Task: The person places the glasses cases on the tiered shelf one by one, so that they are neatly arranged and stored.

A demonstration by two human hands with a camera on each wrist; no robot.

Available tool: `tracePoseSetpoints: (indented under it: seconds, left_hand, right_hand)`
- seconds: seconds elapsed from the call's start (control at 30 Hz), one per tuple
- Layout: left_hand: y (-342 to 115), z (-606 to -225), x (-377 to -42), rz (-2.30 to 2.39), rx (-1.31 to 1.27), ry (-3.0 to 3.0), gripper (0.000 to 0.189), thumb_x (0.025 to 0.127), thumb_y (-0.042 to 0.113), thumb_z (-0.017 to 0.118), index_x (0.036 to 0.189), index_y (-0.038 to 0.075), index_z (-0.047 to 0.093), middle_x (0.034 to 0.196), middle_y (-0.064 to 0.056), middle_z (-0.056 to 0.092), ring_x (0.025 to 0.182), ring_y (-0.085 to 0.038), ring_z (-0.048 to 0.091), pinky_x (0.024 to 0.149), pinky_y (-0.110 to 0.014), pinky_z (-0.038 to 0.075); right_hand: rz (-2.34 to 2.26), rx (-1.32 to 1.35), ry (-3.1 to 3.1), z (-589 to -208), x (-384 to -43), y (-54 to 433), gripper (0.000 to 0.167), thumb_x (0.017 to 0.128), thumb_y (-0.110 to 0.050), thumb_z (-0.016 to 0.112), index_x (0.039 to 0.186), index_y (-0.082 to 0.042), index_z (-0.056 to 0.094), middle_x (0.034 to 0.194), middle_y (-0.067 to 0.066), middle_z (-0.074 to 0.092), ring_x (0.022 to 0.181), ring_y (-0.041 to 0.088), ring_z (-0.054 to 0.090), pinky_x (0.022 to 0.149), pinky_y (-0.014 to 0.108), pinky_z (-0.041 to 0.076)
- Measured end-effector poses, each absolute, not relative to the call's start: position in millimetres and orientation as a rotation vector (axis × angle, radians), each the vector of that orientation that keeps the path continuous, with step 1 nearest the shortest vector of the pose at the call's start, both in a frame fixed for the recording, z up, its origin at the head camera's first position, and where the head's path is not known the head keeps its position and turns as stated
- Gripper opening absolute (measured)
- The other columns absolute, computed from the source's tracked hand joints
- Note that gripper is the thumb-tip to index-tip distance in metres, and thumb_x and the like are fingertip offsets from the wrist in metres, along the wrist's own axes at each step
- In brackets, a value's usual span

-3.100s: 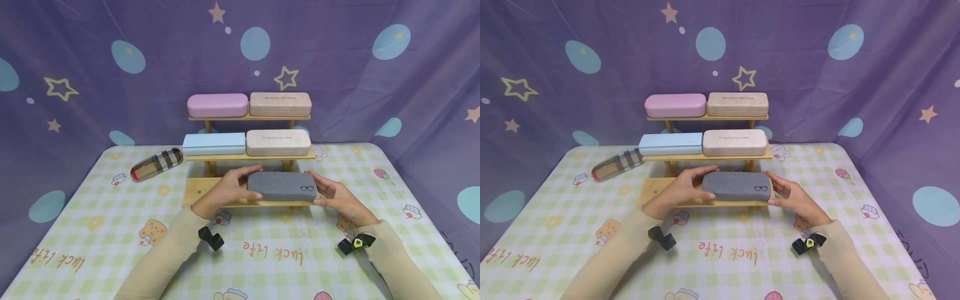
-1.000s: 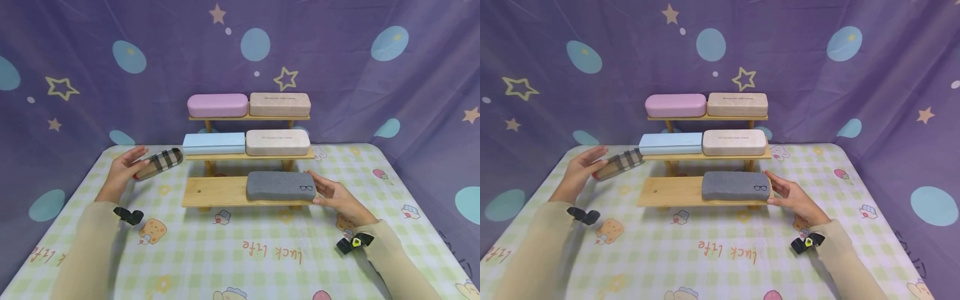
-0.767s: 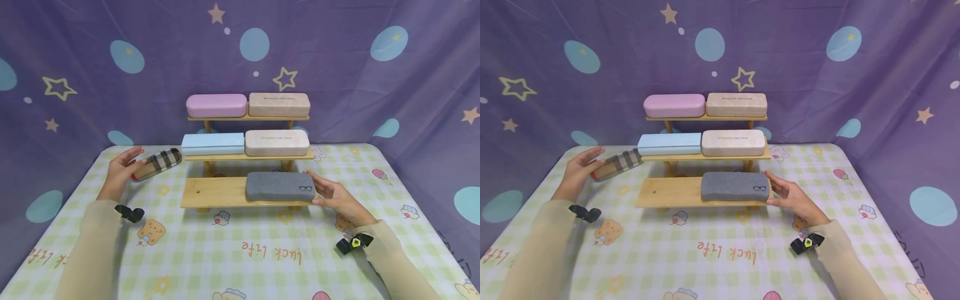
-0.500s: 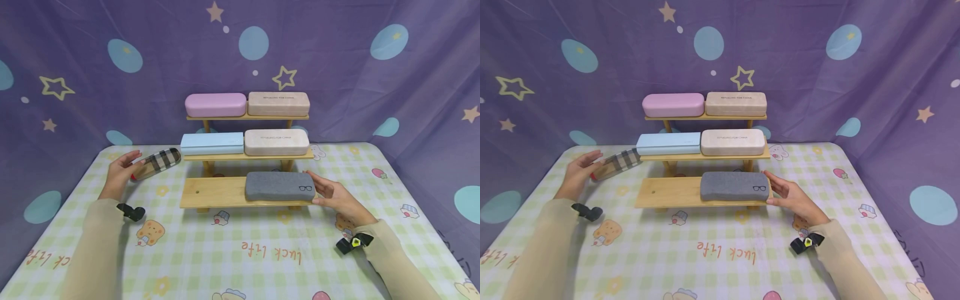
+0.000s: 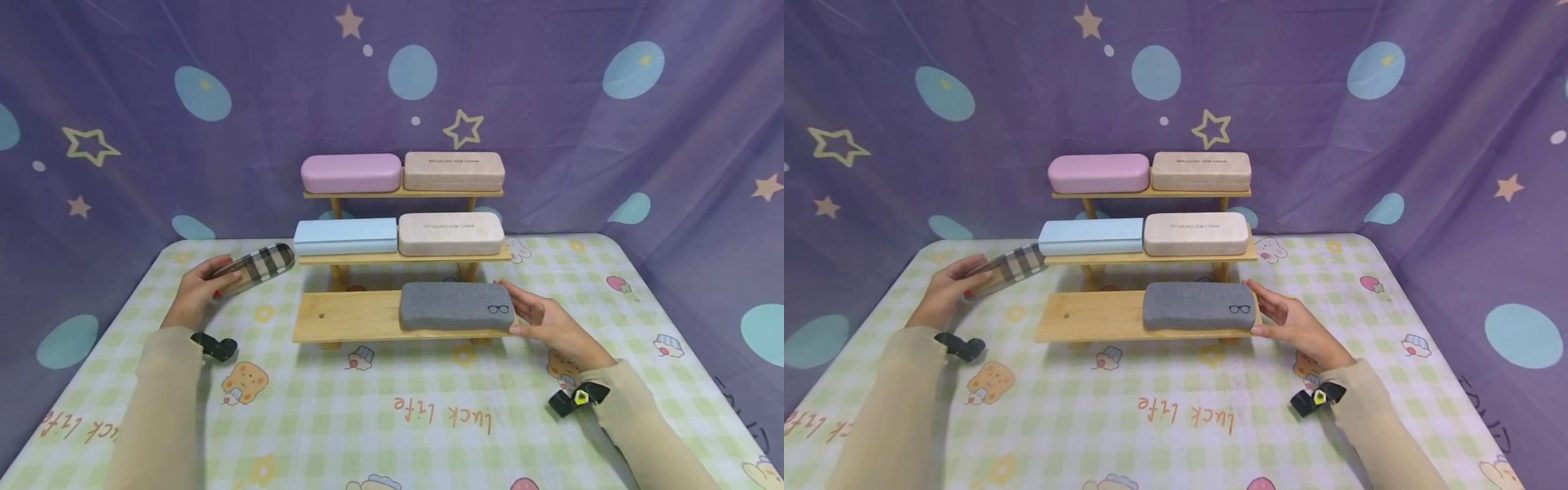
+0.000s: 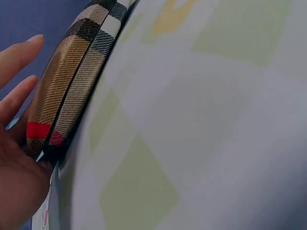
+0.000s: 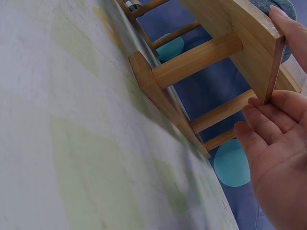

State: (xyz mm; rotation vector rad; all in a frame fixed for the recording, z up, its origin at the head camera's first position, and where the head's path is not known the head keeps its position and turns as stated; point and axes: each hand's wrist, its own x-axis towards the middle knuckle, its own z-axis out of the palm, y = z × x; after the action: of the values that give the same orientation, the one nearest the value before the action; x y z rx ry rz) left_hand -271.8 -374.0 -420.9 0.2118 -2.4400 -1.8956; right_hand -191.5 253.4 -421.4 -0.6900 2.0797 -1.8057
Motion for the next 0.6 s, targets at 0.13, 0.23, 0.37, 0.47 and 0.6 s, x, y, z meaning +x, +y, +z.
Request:
tracePoseSetpoints:
  seconds: [0.13, 0.23, 0.37, 0.47, 0.6]
  left_hand:
    - [-376, -423, -271, -1.761, 0.218, -2.611, 0.076, 0.084, 0.036, 0.071, 0.147, 0.017, 0.034, 0.142, 0.002, 0.042, 0.105, 0.002, 0.046, 0.075, -0.012, 0.042]
    - [-378, -425, -270, -1.653, 0.224, -2.717, 0.081, 0.082, 0.042, 0.071, 0.149, 0.022, 0.030, 0.151, -0.003, 0.032, 0.118, -0.010, 0.044, 0.085, -0.018, 0.041]
    - [-378, -428, -270, -1.560, 0.202, -2.764, 0.085, 0.080, 0.042, 0.073, 0.150, 0.023, 0.029, 0.153, -0.008, 0.028, 0.127, -0.023, 0.038, 0.098, -0.030, 0.037]
    - [-377, -429, -271, -1.506, 0.171, -2.768, 0.087, 0.079, 0.037, 0.076, 0.150, 0.018, 0.029, 0.151, -0.015, 0.030, 0.121, -0.023, 0.042, 0.097, -0.029, 0.037]
    - [-376, -432, -272, -1.445, 0.158, -2.765, 0.089, 0.078, 0.033, 0.078, 0.149, 0.013, 0.029, 0.150, -0.018, 0.031, 0.122, -0.028, 0.042, 0.100, -0.036, 0.036]
  right_hand:
    - [-1.792, -0.669, 2.088, -421, -191, 253, 0.072, 0.092, -0.002, 0.058, 0.151, -0.008, 0.017, 0.158, 0.010, 0.009, 0.141, 0.032, 0.010, 0.102, 0.013, 0.030]
    - [-1.783, -0.658, 2.093, -420, -191, 253, 0.072, 0.092, -0.003, 0.057, 0.152, -0.011, 0.017, 0.158, 0.011, 0.008, 0.142, 0.033, 0.009, 0.102, 0.013, 0.030]
    - [-1.777, -0.648, 2.103, -420, -191, 253, 0.072, 0.092, -0.004, 0.058, 0.152, -0.014, 0.018, 0.158, 0.009, 0.009, 0.142, 0.032, 0.010, 0.102, 0.013, 0.030]
    - [-1.772, -0.638, 2.112, -420, -190, 253, 0.073, 0.092, -0.004, 0.058, 0.152, -0.015, 0.018, 0.158, 0.007, 0.009, 0.142, 0.032, 0.010, 0.102, 0.013, 0.030]
    - [-1.767, -0.627, 2.120, -420, -190, 253, 0.073, 0.092, -0.005, 0.058, 0.152, -0.015, 0.018, 0.158, 0.008, 0.008, 0.142, 0.034, 0.009, 0.101, 0.011, 0.029]
